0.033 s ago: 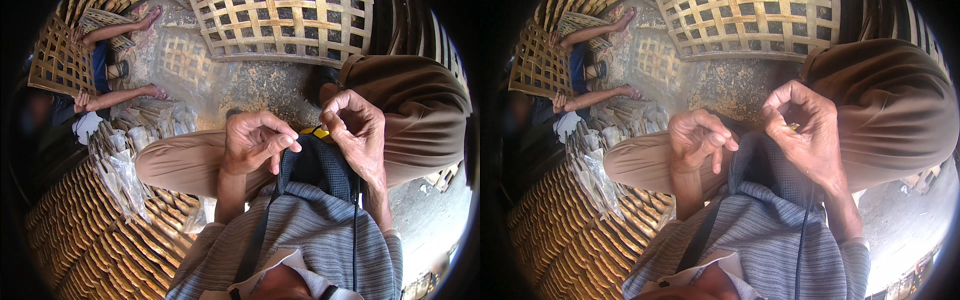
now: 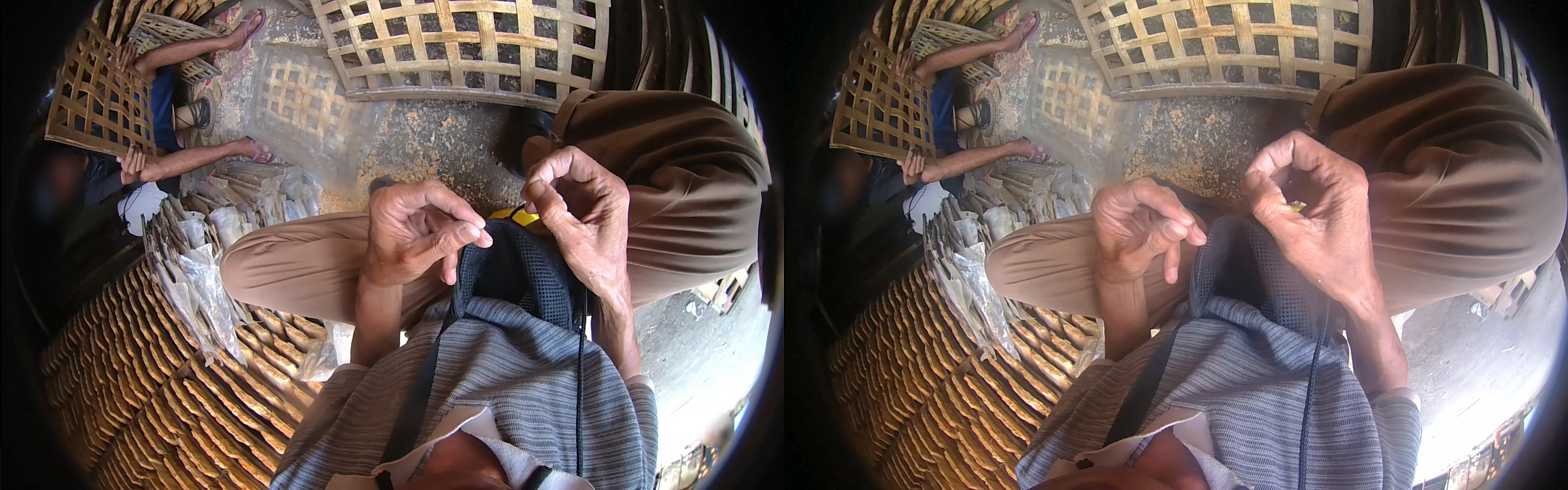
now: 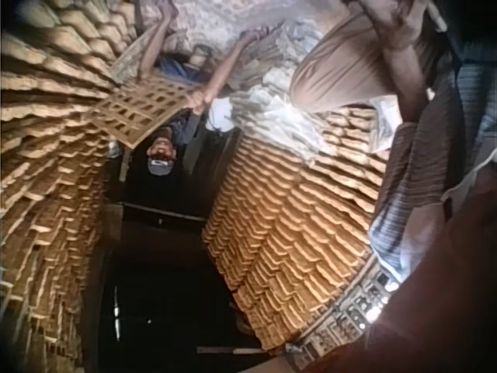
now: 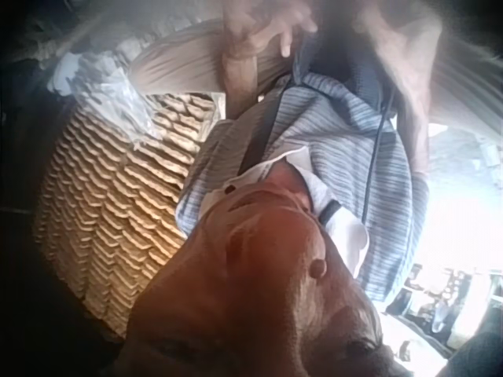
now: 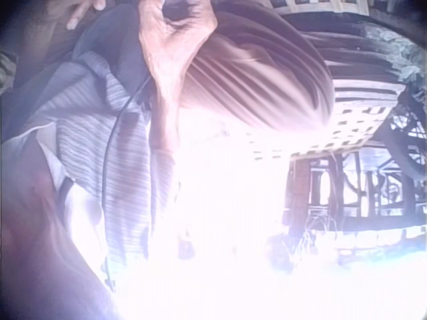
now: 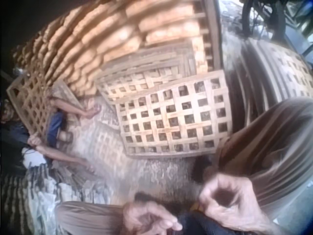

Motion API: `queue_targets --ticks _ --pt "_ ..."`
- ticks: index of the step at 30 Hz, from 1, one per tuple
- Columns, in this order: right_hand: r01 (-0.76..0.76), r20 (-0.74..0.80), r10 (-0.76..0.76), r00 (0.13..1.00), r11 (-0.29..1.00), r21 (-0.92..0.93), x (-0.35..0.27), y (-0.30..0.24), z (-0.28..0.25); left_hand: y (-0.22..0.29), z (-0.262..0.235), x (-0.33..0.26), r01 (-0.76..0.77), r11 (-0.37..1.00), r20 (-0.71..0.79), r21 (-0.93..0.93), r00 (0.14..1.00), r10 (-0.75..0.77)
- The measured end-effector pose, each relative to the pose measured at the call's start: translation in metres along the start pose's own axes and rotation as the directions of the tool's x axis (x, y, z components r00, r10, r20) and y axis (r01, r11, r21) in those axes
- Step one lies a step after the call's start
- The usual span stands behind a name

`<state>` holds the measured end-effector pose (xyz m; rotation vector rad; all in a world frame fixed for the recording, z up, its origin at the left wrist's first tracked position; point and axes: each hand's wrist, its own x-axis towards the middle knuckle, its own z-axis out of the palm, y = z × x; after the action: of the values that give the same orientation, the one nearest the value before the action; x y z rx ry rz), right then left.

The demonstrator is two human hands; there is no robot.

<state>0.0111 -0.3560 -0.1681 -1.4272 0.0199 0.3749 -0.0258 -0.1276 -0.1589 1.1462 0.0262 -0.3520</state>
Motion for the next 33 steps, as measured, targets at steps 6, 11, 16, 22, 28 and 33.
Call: queue_targets --ticks 6,11,16,22,28,33 --pt "-0.265 0.097 0.247 0.964 0.878 0.4 0.004 -0.008 -0.008 -0.006 0.002 0.002 -0.022 1.0 -0.091 -0.021 0.996 0.02" --pt "-0.257 0.12 0.227 0.966 0.84 0.477 0.004 -0.003 -0.008 -0.004 0.004 0.0 0.026 0.999 -0.132 0.022 0.991 -0.023" --pt "-0.245 0.123 0.211 0.97 0.841 0.482 0.003 -0.002 -0.009 -0.013 0.002 0.002 -0.083 0.996 -0.101 -0.011 0.991 0.082" --pt "-0.26 0.122 0.229 0.966 0.84 0.477 0.002 -0.003 -0.009 -0.003 0.01 0.001 0.052 0.999 -0.154 -0.012 0.987 -0.053" --pt "-0.258 0.12 0.228 0.966 0.863 0.434 0.001 -0.006 -0.01 -0.013 0.011 0.003 -0.071 0.997 -0.112 -0.026 0.991 0.068" --pt "-0.163 0.228 0.127 0.965 0.975 0.149 -0.002 -0.011 -0.003 -0.017 0.011 0.006 -0.093 0.996 -0.14 -0.007 0.986 0.091"
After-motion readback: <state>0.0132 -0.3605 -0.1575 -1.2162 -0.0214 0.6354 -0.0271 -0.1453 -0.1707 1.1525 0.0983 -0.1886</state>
